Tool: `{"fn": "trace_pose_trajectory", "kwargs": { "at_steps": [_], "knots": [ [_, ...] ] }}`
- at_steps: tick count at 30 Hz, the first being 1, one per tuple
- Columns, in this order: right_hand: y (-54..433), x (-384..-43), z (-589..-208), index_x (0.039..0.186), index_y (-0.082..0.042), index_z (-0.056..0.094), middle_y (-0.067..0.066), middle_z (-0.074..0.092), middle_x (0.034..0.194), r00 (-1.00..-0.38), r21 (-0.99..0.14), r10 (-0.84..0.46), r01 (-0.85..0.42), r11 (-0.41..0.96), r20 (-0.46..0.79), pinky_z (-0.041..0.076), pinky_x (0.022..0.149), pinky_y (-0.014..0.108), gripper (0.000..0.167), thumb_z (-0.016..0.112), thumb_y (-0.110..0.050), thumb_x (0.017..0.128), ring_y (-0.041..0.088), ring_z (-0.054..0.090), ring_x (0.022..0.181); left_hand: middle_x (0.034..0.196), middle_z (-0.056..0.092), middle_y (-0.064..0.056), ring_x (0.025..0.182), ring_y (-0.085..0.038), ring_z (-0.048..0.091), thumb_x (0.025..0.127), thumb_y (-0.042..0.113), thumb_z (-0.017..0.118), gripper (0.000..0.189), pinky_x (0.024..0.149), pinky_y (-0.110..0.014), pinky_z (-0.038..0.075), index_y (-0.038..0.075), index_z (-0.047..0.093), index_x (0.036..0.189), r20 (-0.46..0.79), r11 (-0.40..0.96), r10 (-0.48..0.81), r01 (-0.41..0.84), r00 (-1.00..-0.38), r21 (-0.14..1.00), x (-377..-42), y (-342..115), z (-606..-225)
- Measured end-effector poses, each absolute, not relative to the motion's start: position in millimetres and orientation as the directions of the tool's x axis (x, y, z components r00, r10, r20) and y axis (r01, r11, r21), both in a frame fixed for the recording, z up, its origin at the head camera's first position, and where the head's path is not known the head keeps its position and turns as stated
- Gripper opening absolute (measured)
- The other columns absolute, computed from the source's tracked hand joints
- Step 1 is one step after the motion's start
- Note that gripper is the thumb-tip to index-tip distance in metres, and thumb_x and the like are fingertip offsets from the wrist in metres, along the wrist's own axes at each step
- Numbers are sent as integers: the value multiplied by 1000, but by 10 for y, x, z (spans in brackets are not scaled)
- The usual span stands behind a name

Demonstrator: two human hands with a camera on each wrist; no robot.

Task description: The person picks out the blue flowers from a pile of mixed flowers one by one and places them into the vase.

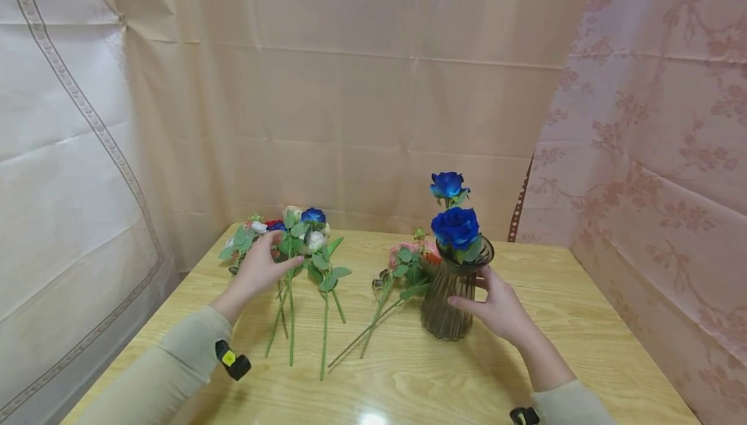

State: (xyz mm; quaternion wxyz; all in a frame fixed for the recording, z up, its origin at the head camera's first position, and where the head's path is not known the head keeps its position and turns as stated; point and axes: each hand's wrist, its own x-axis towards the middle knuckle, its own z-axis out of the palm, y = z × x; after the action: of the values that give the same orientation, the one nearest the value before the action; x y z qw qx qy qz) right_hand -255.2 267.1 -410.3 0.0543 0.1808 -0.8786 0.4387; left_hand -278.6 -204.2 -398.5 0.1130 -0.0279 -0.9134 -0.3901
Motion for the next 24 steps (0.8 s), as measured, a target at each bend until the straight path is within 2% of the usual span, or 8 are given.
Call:
{"fn": "trace_pose_trajectory", "kwargs": {
  "at_steps": [7, 18, 20, 24],
  "knots": [
    [2668, -2568, -4135, 159, -4, 25, 27, 38, 153, -929, -754, -271, -365, 547, 253, 54, 88, 59, 95, 82, -36, 89, 54, 44, 132, 152, 42, -22, 136, -42, 44, 89, 53, 75, 99, 106, -61, 41, 5, 25, 159, 147, 720, -52, 65, -988, 691, -2798, -2059, -4102],
    [2653, -2551, -4115, 159, -4, 23, 27, 37, 154, -928, -759, -274, -364, 540, 251, 54, 88, 59, 96, 81, -35, 90, 54, 43, 132, 135, 57, -22, 119, -38, 58, 91, 49, 75, 86, 94, -55, 51, -2, 39, 151, 67, 722, -32, 23, -997, 692, -2820, -2093, -4283],
    [2658, -2558, -4119, 159, -5, 24, 27, 37, 154, -929, -759, -270, -363, 540, 252, 54, 88, 59, 96, 81, -36, 89, 54, 43, 132, 132, 59, -21, 113, -36, 61, 91, 48, 75, 85, 90, -53, 53, -2, 40, 150, 49, 727, -31, 12, -998, 687, -2825, -2101, -4309],
    [2666, -2558, -4130, 160, -6, 23, 26, 36, 155, -931, -761, -269, -359, 541, 248, 53, 90, 61, 96, 81, -37, 89, 54, 42, 133, 114, 65, -15, 90, -27, 65, 92, 42, 75, 81, 74, -45, 55, -4, 40, 149, 11, 736, -31, -15, -999, 676, -2836, -2104, -4344]
  ]
}}
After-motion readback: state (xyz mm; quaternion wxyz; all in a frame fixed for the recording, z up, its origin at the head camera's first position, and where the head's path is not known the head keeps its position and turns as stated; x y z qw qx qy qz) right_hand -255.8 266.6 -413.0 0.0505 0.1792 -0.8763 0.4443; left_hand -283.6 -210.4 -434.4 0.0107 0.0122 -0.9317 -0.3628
